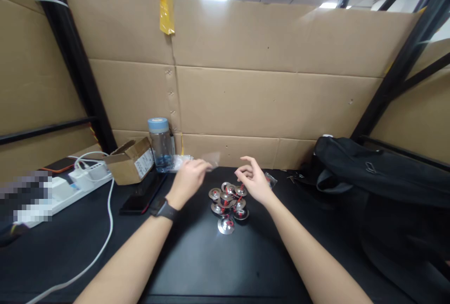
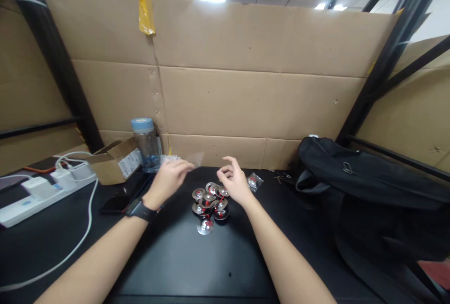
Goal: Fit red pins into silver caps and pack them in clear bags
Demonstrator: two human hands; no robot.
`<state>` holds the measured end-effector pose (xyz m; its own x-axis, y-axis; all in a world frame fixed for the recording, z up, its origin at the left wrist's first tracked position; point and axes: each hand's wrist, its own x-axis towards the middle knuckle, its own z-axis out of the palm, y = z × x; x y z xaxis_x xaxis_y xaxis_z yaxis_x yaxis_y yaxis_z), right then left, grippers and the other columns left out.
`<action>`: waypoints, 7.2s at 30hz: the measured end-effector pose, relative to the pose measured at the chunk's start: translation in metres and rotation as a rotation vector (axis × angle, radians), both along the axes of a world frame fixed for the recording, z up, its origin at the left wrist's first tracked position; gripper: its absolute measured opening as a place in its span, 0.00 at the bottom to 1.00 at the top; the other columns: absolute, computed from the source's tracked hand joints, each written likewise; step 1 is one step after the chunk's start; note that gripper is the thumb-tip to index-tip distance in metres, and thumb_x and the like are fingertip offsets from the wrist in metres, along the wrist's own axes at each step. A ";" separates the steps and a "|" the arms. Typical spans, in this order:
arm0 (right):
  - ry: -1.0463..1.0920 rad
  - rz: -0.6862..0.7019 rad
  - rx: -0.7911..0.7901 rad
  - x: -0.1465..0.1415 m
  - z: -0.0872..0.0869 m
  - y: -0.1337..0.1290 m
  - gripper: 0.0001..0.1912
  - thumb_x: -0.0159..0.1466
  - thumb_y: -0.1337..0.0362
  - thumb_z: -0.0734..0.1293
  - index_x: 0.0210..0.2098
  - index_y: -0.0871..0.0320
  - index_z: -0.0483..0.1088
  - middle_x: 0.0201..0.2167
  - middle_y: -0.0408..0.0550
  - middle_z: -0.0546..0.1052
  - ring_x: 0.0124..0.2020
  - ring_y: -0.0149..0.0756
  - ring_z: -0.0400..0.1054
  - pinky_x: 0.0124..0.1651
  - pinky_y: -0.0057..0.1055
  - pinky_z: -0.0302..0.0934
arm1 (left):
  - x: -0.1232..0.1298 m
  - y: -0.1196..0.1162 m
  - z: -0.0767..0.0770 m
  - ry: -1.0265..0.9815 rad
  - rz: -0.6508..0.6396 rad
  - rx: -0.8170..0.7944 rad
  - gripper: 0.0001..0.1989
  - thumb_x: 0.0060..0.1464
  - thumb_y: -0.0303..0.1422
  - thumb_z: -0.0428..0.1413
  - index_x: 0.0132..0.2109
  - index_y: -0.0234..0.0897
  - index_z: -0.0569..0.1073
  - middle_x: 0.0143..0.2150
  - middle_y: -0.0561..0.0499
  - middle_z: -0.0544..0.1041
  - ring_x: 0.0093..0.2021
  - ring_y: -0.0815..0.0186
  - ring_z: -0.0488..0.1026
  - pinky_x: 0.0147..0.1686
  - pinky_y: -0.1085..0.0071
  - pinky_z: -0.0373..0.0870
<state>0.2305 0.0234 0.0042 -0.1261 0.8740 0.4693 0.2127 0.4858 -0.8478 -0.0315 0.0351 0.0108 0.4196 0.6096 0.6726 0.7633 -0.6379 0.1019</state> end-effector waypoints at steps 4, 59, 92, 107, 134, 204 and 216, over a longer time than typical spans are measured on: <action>-0.180 -0.164 0.112 0.030 0.001 0.016 0.24 0.63 0.58 0.67 0.56 0.53 0.61 0.36 0.45 0.77 0.31 0.35 0.73 0.38 0.33 0.67 | -0.057 0.028 -0.003 -0.033 0.344 -0.014 0.18 0.62 0.26 0.46 0.52 0.39 0.78 0.53 0.43 0.80 0.53 0.54 0.75 0.51 0.60 0.63; -0.459 -0.361 0.098 0.064 -0.001 0.029 0.12 0.58 0.68 0.65 0.39 0.60 0.79 0.31 0.49 0.82 0.30 0.36 0.74 0.35 0.27 0.64 | 0.032 -0.017 -0.013 -0.169 -0.189 -0.282 0.12 0.66 0.38 0.51 0.51 0.43 0.75 0.51 0.46 0.78 0.54 0.56 0.72 0.56 0.56 0.65; -0.187 -0.111 0.223 0.006 0.017 -0.010 0.05 0.61 0.63 0.72 0.37 0.55 0.79 0.31 0.45 0.81 0.28 0.34 0.72 0.32 0.29 0.63 | 0.054 -0.024 -0.028 -0.367 -0.293 -0.567 0.11 0.61 0.40 0.56 0.48 0.45 0.79 0.43 0.52 0.82 0.44 0.61 0.79 0.45 0.68 0.71; 0.030 0.152 -0.053 0.004 0.007 -0.004 0.28 0.57 0.61 0.74 0.55 0.56 0.66 0.36 0.47 0.79 0.35 0.35 0.76 0.42 0.34 0.71 | 0.050 -0.011 -0.025 -0.805 -0.316 -0.524 0.12 0.61 0.40 0.57 0.46 0.37 0.74 0.41 0.46 0.81 0.43 0.60 0.79 0.46 0.65 0.74; 0.182 0.102 -0.158 -0.013 0.006 -0.010 0.25 0.59 0.55 0.72 0.53 0.53 0.63 0.33 0.43 0.75 0.30 0.34 0.73 0.26 0.25 0.62 | 0.029 -0.012 -0.006 0.010 -0.095 -0.058 0.14 0.66 0.30 0.48 0.48 0.44 0.78 0.49 0.46 0.81 0.49 0.58 0.75 0.54 0.56 0.56; -0.821 -0.244 -0.057 0.077 -0.006 0.026 0.19 0.50 0.68 0.74 0.42 0.60 0.78 0.40 0.52 0.79 0.39 0.39 0.74 0.45 0.32 0.65 | 0.000 0.018 -0.030 -0.121 0.306 -0.392 0.11 0.54 0.39 0.57 0.30 0.40 0.80 0.34 0.47 0.83 0.41 0.52 0.77 0.51 0.57 0.61; -0.849 0.318 0.039 0.026 0.020 -0.011 0.19 0.50 0.61 0.80 0.42 0.49 0.81 0.49 0.46 0.76 0.51 0.42 0.70 0.54 0.33 0.61 | -0.003 0.027 -0.037 -0.172 0.177 -0.382 0.15 0.61 0.41 0.52 0.37 0.41 0.81 0.38 0.49 0.84 0.40 0.59 0.78 0.41 0.68 0.66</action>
